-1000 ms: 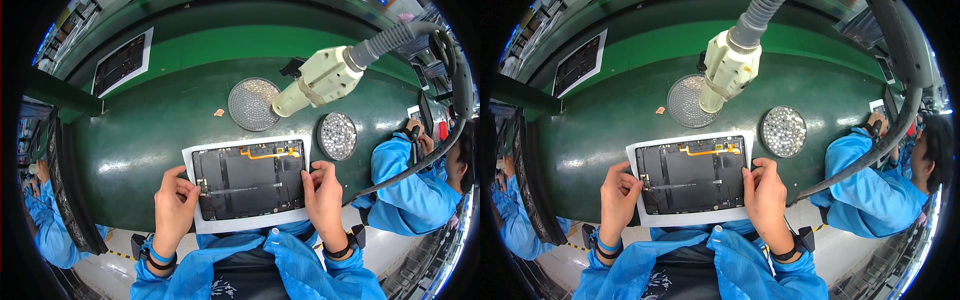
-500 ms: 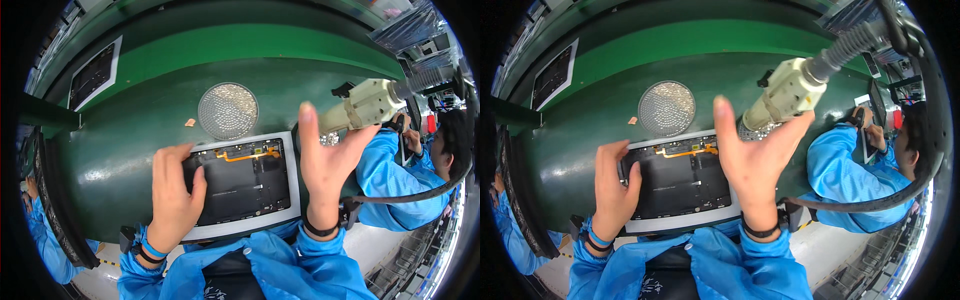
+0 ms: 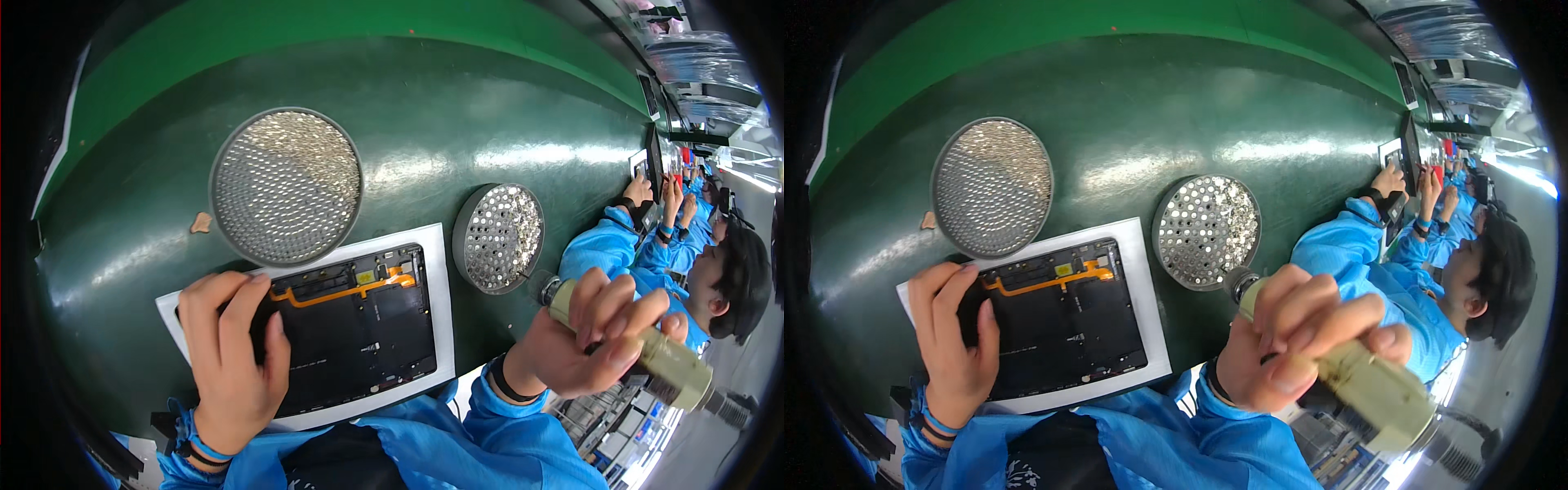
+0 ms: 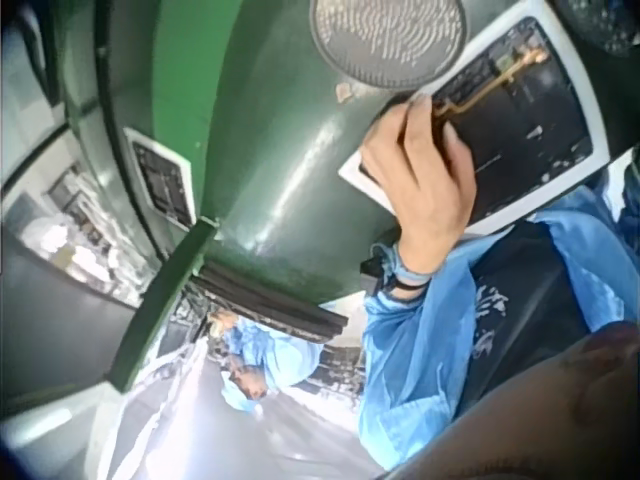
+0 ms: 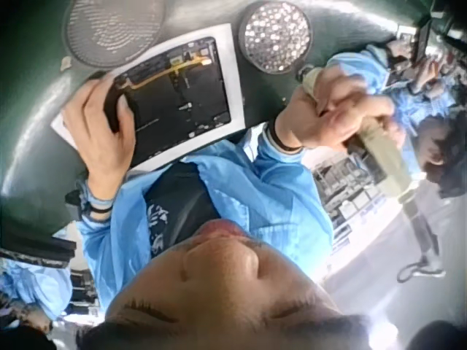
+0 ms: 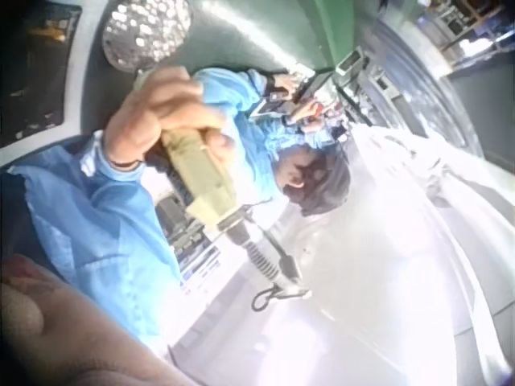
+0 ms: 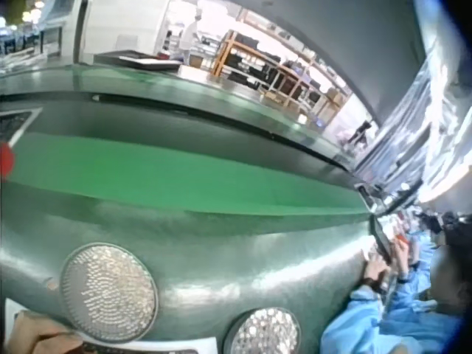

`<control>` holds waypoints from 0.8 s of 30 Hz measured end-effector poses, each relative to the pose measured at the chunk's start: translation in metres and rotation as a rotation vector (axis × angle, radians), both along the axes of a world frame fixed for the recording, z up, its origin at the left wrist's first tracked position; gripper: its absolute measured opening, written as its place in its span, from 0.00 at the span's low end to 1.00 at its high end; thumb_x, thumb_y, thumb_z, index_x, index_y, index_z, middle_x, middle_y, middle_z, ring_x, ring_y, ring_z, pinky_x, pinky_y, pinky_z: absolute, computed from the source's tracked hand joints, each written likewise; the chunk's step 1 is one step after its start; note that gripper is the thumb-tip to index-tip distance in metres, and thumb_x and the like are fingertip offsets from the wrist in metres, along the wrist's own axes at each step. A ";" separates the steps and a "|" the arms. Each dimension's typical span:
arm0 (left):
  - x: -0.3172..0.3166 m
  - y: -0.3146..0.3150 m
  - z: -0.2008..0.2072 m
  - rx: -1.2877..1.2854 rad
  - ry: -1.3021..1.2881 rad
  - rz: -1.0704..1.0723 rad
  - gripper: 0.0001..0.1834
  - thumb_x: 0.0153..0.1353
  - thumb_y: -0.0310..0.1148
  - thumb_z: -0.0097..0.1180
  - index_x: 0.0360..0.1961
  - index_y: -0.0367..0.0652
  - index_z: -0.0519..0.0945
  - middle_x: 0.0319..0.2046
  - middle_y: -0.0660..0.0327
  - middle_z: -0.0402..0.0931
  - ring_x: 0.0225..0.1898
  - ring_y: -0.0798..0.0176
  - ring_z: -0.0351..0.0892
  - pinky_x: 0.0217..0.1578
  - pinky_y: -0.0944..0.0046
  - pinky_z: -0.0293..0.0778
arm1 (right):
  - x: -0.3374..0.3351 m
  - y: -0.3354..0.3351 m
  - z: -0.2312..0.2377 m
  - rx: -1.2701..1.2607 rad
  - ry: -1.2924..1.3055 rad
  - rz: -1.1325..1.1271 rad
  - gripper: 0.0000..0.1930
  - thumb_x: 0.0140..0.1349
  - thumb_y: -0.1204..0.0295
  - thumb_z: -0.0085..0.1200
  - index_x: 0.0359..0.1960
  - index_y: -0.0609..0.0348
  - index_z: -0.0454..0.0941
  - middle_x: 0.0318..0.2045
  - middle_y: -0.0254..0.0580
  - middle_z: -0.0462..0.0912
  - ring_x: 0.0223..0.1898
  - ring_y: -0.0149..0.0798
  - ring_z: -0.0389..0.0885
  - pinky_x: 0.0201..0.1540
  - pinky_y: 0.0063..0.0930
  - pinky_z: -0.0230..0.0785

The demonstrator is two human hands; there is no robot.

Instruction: The person assembles tablets by inserting internal components into a tablet chassis and securing them with screws using an electric screwdriver.

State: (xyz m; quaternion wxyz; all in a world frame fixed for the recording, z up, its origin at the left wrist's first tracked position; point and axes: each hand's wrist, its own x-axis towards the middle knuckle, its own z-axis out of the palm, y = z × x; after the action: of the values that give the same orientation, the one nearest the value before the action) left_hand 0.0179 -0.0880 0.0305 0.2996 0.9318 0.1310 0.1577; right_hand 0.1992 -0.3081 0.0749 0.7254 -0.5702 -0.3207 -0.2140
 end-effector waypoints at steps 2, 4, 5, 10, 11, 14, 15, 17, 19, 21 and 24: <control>0.001 0.000 0.000 0.022 0.036 -0.006 0.28 0.53 0.15 0.65 0.58 0.32 0.79 0.52 0.45 0.75 0.53 0.38 0.76 0.56 0.43 0.72 | 0.003 -0.004 -0.007 -0.018 -0.018 0.020 0.33 0.65 0.71 0.73 0.63 0.52 0.60 0.35 0.31 0.72 0.22 0.27 0.69 0.22 0.22 0.61; 0.002 0.001 0.000 0.026 0.055 -0.017 0.28 0.54 0.15 0.65 0.58 0.33 0.78 0.52 0.45 0.75 0.53 0.38 0.76 0.56 0.43 0.72 | 0.005 -0.003 -0.010 -0.004 -0.070 0.104 0.36 0.64 0.71 0.74 0.64 0.54 0.58 0.36 0.33 0.73 0.23 0.28 0.71 0.22 0.23 0.62; 0.002 0.001 0.000 0.040 0.067 -0.025 0.28 0.54 0.15 0.65 0.59 0.33 0.78 0.52 0.45 0.75 0.52 0.39 0.76 0.55 0.43 0.72 | 0.007 -0.002 -0.012 -0.013 -0.063 0.099 0.36 0.64 0.71 0.74 0.64 0.54 0.58 0.36 0.33 0.73 0.23 0.28 0.71 0.22 0.23 0.62; 0.001 0.003 0.003 0.058 0.123 -0.039 0.28 0.56 0.15 0.63 0.60 0.33 0.77 0.53 0.45 0.75 0.52 0.40 0.75 0.55 0.43 0.71 | 0.017 0.008 -0.022 -0.051 -0.145 0.190 0.34 0.64 0.61 0.75 0.58 0.59 0.61 0.34 0.31 0.71 0.22 0.23 0.71 0.22 0.16 0.66; 0.001 0.003 0.003 0.052 0.129 -0.039 0.28 0.56 0.15 0.63 0.60 0.33 0.77 0.53 0.45 0.75 0.52 0.40 0.75 0.55 0.43 0.71 | 0.016 0.008 -0.023 -0.058 -0.142 0.186 0.35 0.64 0.60 0.76 0.58 0.59 0.61 0.34 0.31 0.72 0.22 0.23 0.71 0.22 0.16 0.67; 0.002 0.002 0.005 0.066 0.146 -0.036 0.27 0.56 0.16 0.64 0.60 0.32 0.78 0.52 0.45 0.75 0.51 0.41 0.76 0.55 0.43 0.71 | 0.017 0.004 -0.021 -0.049 -0.111 0.277 0.36 0.64 0.58 0.76 0.58 0.60 0.61 0.34 0.32 0.73 0.23 0.24 0.73 0.23 0.17 0.68; 0.001 0.002 0.003 0.072 0.146 -0.037 0.27 0.57 0.16 0.63 0.60 0.32 0.78 0.52 0.45 0.75 0.51 0.41 0.76 0.54 0.43 0.71 | 0.017 0.004 -0.023 -0.053 -0.105 0.276 0.36 0.64 0.58 0.76 0.58 0.60 0.61 0.34 0.32 0.73 0.23 0.24 0.73 0.23 0.17 0.68; 0.001 0.003 0.004 0.075 0.150 -0.038 0.26 0.57 0.17 0.63 0.59 0.32 0.79 0.52 0.45 0.75 0.51 0.41 0.76 0.54 0.43 0.72 | 0.017 0.005 -0.027 -0.074 -0.108 0.320 0.36 0.64 0.57 0.76 0.58 0.60 0.61 0.35 0.32 0.73 0.23 0.24 0.74 0.24 0.18 0.70; 0.000 0.004 0.007 0.044 0.204 -0.050 0.28 0.56 0.10 0.60 0.60 0.32 0.76 0.55 0.42 0.74 0.55 0.39 0.76 0.60 0.44 0.71 | 0.018 0.005 -0.028 -0.071 -0.107 0.326 0.36 0.64 0.57 0.76 0.58 0.60 0.62 0.35 0.32 0.74 0.23 0.25 0.74 0.24 0.18 0.70; 0.000 0.004 0.008 0.043 0.207 -0.054 0.27 0.57 0.10 0.59 0.60 0.32 0.76 0.55 0.42 0.74 0.55 0.39 0.76 0.60 0.44 0.71 | 0.018 0.005 -0.029 -0.066 -0.108 0.332 0.36 0.64 0.57 0.76 0.59 0.61 0.62 0.35 0.32 0.74 0.24 0.25 0.74 0.24 0.18 0.70; 0.000 0.005 0.009 0.044 0.211 -0.057 0.27 0.57 0.10 0.59 0.60 0.32 0.76 0.55 0.42 0.75 0.55 0.39 0.76 0.60 0.44 0.71 | 0.018 0.005 -0.030 -0.036 -0.124 0.273 0.36 0.63 0.57 0.76 0.59 0.61 0.62 0.34 0.31 0.74 0.24 0.25 0.74 0.24 0.18 0.69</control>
State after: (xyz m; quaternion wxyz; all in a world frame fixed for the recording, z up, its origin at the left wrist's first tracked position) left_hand 0.0182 -0.0832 0.0395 0.2682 0.9529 0.1318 0.0527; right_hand 0.2171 -0.3027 0.0452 0.7161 -0.5199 -0.4433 -0.1426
